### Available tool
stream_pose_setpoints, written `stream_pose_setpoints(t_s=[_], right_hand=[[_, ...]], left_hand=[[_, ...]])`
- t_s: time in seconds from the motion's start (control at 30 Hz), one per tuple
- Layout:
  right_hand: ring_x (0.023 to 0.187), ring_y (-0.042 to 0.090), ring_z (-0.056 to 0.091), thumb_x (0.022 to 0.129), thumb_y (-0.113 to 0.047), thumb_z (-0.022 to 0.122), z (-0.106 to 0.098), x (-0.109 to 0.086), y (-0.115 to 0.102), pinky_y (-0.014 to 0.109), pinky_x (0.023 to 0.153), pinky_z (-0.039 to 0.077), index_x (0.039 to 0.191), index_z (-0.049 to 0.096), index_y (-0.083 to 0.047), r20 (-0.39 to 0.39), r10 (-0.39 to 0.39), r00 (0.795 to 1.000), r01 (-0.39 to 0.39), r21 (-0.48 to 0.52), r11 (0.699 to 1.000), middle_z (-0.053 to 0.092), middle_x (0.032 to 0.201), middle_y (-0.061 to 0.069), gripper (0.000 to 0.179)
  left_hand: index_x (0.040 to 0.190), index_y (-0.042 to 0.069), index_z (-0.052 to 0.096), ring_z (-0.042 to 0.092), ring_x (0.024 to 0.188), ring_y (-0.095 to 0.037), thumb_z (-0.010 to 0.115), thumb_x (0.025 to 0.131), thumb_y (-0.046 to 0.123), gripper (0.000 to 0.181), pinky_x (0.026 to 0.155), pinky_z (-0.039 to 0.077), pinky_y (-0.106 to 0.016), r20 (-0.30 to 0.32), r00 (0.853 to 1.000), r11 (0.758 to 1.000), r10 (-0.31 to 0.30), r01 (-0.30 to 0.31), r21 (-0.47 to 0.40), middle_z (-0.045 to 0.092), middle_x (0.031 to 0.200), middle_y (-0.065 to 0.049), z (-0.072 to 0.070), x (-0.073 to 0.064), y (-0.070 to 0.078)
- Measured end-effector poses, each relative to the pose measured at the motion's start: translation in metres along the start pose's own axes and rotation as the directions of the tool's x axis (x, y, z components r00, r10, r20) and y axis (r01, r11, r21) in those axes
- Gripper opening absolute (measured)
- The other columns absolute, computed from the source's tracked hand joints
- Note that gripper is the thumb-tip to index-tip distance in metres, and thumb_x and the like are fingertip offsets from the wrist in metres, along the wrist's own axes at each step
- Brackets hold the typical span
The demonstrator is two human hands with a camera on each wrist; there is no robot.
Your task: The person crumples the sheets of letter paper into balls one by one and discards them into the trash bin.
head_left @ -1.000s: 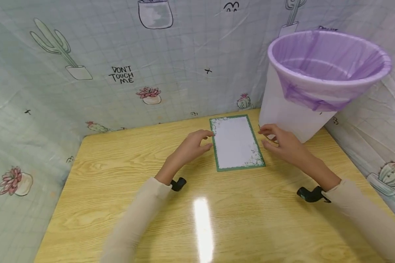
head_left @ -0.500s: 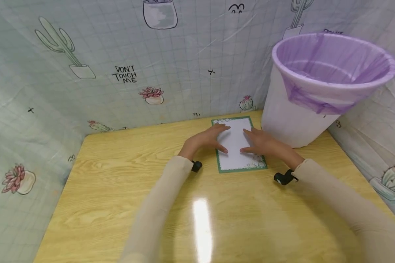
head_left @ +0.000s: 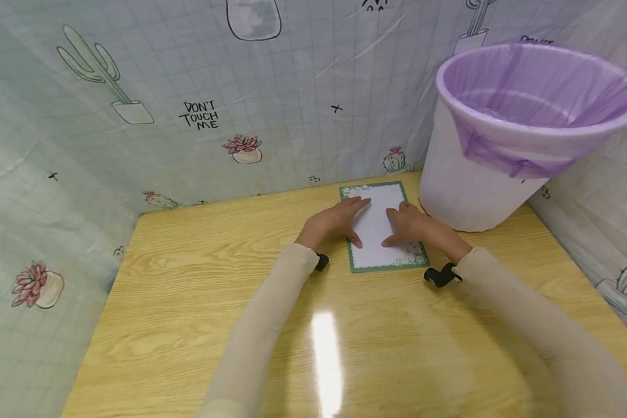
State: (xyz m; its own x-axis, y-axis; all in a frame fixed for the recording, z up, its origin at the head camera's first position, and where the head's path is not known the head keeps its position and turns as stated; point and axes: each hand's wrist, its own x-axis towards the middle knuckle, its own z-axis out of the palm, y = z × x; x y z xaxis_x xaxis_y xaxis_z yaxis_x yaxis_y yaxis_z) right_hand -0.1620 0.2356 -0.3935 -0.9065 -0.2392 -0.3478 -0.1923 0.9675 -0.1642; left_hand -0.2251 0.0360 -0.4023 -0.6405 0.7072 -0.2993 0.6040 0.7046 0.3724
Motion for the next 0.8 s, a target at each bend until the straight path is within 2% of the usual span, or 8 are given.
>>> stream_pose_setpoints(t_s=[0.1, 0.2, 0.4, 0.5, 0.6, 0.67, 0.73, 0.8], right_hand=[[0.119, 0.049, 0.044, 0.077, -0.046, 0.076, -0.007, 0.001, -0.003, 0.056, 0.094, 0.043, 0.134, 0.042, 0.011, 0.014, -0.009, 1.000, 0.009, -0.006, 1.000, 0.048, 0.127, 0.034, 0.088], [0.115, 0.047, 0.048, 0.076, -0.047, 0.076, -0.011, 0.002, -0.006, 0.054, 0.091, 0.045, 0.131, 0.044, 0.012, 0.030, -0.007, 1.000, 0.008, -0.010, 1.000, 0.052, 0.123, 0.032, 0.087], [0.126, 0.060, 0.027, 0.074, -0.062, 0.070, -0.002, 0.002, -0.010, 0.062, 0.102, 0.032, 0.137, 0.032, 0.016, 0.064, 0.015, 0.998, -0.010, -0.082, 0.997, 0.029, 0.134, 0.047, 0.107], [0.127, 0.062, 0.025, 0.074, -0.063, 0.070, 0.005, 0.001, -0.008, 0.062, 0.104, 0.030, 0.136, 0.032, 0.018, 0.043, -0.005, 0.999, 0.009, -0.100, 0.995, 0.027, 0.134, 0.049, 0.109], [0.129, 0.060, 0.022, 0.074, -0.061, 0.072, 0.007, 0.000, -0.004, 0.061, 0.103, 0.032, 0.138, 0.031, 0.016, 0.014, -0.018, 1.000, 0.019, -0.075, 0.997, 0.024, 0.137, 0.047, 0.108], [0.132, 0.059, 0.017, 0.074, -0.057, 0.073, 0.006, 0.000, -0.001, 0.061, 0.104, 0.030, 0.142, 0.029, 0.012, 0.006, -0.027, 1.000, 0.028, -0.019, 0.999, 0.019, 0.141, 0.045, 0.107], [0.134, 0.057, 0.012, 0.074, -0.055, 0.074, 0.004, 0.000, 0.003, 0.062, 0.105, 0.027, 0.144, 0.026, 0.009, -0.002, -0.044, 0.999, 0.044, 0.032, 0.999, 0.015, 0.144, 0.043, 0.106], [0.136, 0.054, 0.009, 0.075, -0.053, 0.075, 0.002, 0.000, 0.006, 0.062, 0.107, 0.024, 0.147, 0.024, 0.005, 0.000, -0.062, 0.998, 0.062, 0.075, 0.995, 0.012, 0.147, 0.040, 0.106]], left_hand=[[0.153, 0.027, 0.013, 0.006, 0.146, -0.020, 0.082, 0.065, 0.046, 0.113, 0.116, 0.019, -0.041, 0.005, 1.000, 1.000, -0.026, 0.026, 0.010, 0.008, 0.159, -0.002, -0.002, 0.002, 0.005], [0.153, 0.027, 0.014, 0.007, 0.146, -0.022, 0.083, 0.064, 0.046, 0.114, 0.116, 0.021, -0.042, 0.006, 0.999, 0.998, -0.049, 0.049, 0.043, 0.009, 0.159, -0.002, -0.004, 0.005, 0.009], [0.153, 0.020, 0.016, 0.007, 0.146, -0.025, 0.081, 0.062, 0.050, 0.115, 0.117, 0.017, -0.041, 0.030, 0.997, 0.996, -0.067, 0.066, 0.059, 0.009, 0.159, -0.003, 0.004, 0.010, 0.009], [0.152, 0.016, 0.022, 0.008, 0.145, -0.028, 0.079, 0.062, 0.053, 0.113, 0.117, 0.018, -0.041, 0.047, 0.997, 0.994, -0.061, 0.057, 0.089, 0.010, 0.159, -0.005, 0.008, 0.010, 0.009], [0.148, 0.015, 0.031, 0.014, 0.144, -0.030, 0.079, 0.061, 0.056, 0.108, 0.115, 0.022, -0.043, 0.006, 0.999, 0.988, -0.040, 0.038, 0.150, 0.017, 0.157, -0.007, 0.007, 0.010, 0.010], [0.146, 0.015, 0.035, 0.020, 0.142, -0.029, 0.079, 0.060, 0.058, 0.106, 0.114, 0.025, -0.043, -0.034, 0.999, 0.983, -0.022, 0.028, 0.182, 0.023, 0.155, -0.008, 0.006, 0.010, 0.011], [0.148, 0.017, 0.031, 0.022, 0.141, -0.027, 0.079, 0.059, 0.059, 0.110, 0.113, 0.026, -0.043, -0.071, 0.997, 0.982, -0.017, 0.030, 0.185, 0.024, 0.153, -0.006, 0.004, 0.010, 0.010], [0.152, 0.021, 0.020, 0.019, 0.142, -0.026, 0.080, 0.059, 0.058, 0.116, 0.114, 0.026, -0.043, -0.085, 0.996, 0.989, -0.016, 0.028, 0.145, 0.018, 0.156, -0.005, 0.004, 0.010, 0.009]])
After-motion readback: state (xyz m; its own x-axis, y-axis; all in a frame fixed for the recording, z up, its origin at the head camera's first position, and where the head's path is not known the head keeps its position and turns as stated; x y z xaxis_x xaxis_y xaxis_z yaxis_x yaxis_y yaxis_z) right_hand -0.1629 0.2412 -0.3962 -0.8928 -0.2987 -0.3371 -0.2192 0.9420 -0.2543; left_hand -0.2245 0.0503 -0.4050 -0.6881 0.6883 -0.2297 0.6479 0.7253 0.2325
